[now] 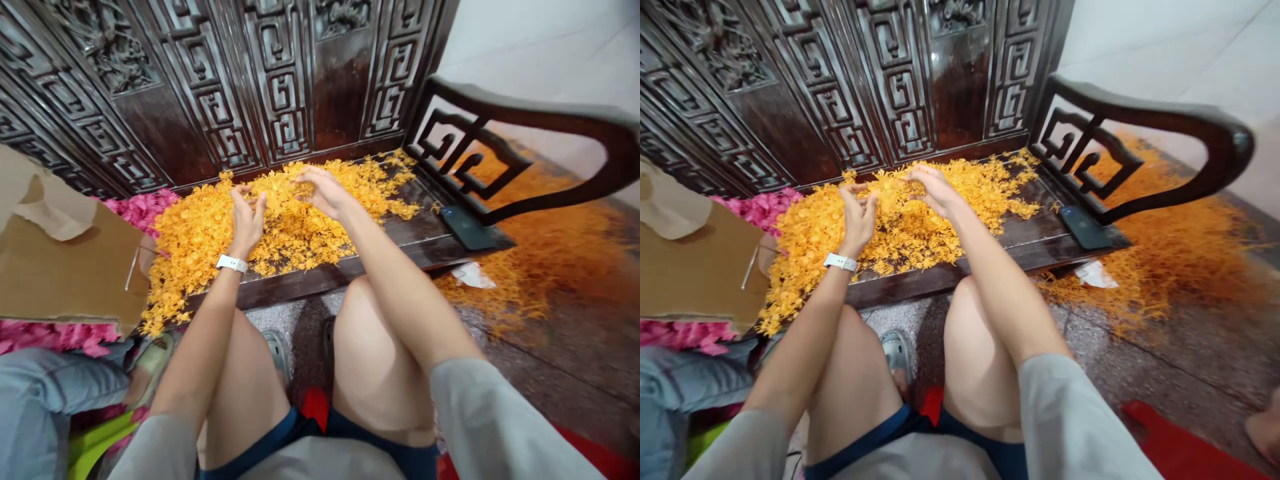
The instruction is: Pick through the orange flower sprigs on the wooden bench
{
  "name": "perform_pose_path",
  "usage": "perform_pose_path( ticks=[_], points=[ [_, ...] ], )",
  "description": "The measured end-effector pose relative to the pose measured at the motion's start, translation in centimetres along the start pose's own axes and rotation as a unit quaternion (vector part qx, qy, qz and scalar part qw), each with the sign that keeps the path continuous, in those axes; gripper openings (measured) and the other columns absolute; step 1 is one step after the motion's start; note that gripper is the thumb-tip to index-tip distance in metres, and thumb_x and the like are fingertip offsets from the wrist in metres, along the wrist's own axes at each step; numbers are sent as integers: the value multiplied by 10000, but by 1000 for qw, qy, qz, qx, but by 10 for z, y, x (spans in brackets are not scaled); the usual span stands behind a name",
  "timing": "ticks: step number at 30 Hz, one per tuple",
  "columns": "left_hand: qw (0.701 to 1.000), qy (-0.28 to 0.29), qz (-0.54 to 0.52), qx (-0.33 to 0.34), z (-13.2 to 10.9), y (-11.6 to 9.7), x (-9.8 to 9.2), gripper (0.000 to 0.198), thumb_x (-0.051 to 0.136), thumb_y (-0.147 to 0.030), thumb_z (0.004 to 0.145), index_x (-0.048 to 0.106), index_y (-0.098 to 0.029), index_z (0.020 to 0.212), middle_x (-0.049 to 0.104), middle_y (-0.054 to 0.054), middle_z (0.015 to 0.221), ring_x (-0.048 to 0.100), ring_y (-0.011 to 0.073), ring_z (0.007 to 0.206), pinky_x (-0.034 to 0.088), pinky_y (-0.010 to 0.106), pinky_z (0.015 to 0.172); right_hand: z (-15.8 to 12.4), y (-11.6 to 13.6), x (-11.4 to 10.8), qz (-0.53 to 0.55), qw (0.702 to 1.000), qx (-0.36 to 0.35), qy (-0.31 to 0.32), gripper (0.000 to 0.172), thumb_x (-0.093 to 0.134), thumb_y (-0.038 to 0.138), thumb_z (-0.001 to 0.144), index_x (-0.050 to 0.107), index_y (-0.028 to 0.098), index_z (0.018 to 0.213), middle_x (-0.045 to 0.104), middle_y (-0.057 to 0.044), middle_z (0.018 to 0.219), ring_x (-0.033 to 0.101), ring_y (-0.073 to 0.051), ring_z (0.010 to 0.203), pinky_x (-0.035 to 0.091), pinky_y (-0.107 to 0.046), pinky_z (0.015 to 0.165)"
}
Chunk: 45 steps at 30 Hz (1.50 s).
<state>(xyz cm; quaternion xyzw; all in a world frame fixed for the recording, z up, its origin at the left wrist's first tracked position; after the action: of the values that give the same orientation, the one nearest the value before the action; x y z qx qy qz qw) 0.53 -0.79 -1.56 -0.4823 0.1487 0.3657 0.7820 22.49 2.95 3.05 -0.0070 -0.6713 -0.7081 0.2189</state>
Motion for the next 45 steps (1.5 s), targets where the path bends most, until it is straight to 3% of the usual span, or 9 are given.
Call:
perform_pose_path(
  ticks=[3,7,15,20,25,32,34,39,45],
  points=[
    [999,42,28,11,-7,2,12,630,680,-462,1013,376,-206,1502,554,248,1536,665,320,1277,533,452,1085,-1,10,-7,-14,1000,-2,-23,373,749,531,913,551,236,799,707,-44,865,696,-206,945,566,-351,822],
    [983,124,133,8,-7,13,15,431,575,-381,1036,555,-136,1391,694,251,1273,638,398,1294,493,487,1103,-5,17,-21,-88,992,-5,-85,557,755,747,844,524,246,763,690,-58,832,687,-239,1037,565,-380,874],
    [953,173,242,49,0,27,2,398,344,-435,1092,673,-212,1104,748,201,1176,620,382,1199,418,461,1075,-6,12,-41,74,978,-67,-182,512,706,637,956,444,265,721,629,-33,783,675,-217,975,577,-378,903],
    [944,167,281,45,-1,44,1,362,387,-482,1077,634,-233,988,745,189,1042,625,410,1154,390,486,1058,1,10,-40,150,958,-83,-228,599,543,605,1070,265,257,669,332,34,613,402,-178,628,504,-348,702],
    [942,165,280,79,1,57,3,364,378,-484,1077,638,-235,1028,727,192,1067,621,403,1166,383,482,1058,8,17,-36,118,958,-108,-240,652,497,594,1094,147,240,673,155,58,590,191,-155,547,378,-309,570],
    [941,84,324,-47,-14,128,-33,595,121,-489,1096,668,-256,1089,722,126,1079,644,350,1039,460,499,920,-33,67,-103,371,849,-267,-264,507,255,333,1190,248,234,693,230,67,576,244,-132,486,360,-240,501],
    [942,45,324,-70,-14,136,-37,634,114,-539,1095,687,-268,1117,708,127,1127,623,356,1072,464,554,948,-45,63,-117,376,847,-274,-256,482,303,309,1184,335,236,709,325,59,592,334,-132,516,431,-249,547],
    [960,-27,279,-16,2,68,-14,639,310,-632,1074,675,-201,1373,564,210,1513,480,440,1358,406,654,1076,-37,24,-102,288,916,-160,-227,389,592,393,1080,475,237,744,539,17,724,548,-141,708,540,-301,749],
    [995,36,4,98,-5,-47,35,523,481,-617,1080,683,-214,1345,706,193,1375,606,404,1278,425,606,1102,-14,13,-45,68,987,-83,-124,496,614,559,995,410,242,672,571,-28,783,588,-183,835,527,-340,828]
  ],
)
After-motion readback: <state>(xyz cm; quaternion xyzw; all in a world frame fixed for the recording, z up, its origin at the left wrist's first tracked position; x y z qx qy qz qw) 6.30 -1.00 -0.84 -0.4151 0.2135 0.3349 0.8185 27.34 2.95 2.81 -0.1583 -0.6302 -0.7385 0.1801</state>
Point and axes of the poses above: each hand's wrist, its own z-axis towards the middle knuckle, its own x-axis out of the palm, y = z × x, the point moved 1 cm from there along z, towards the middle knuckle
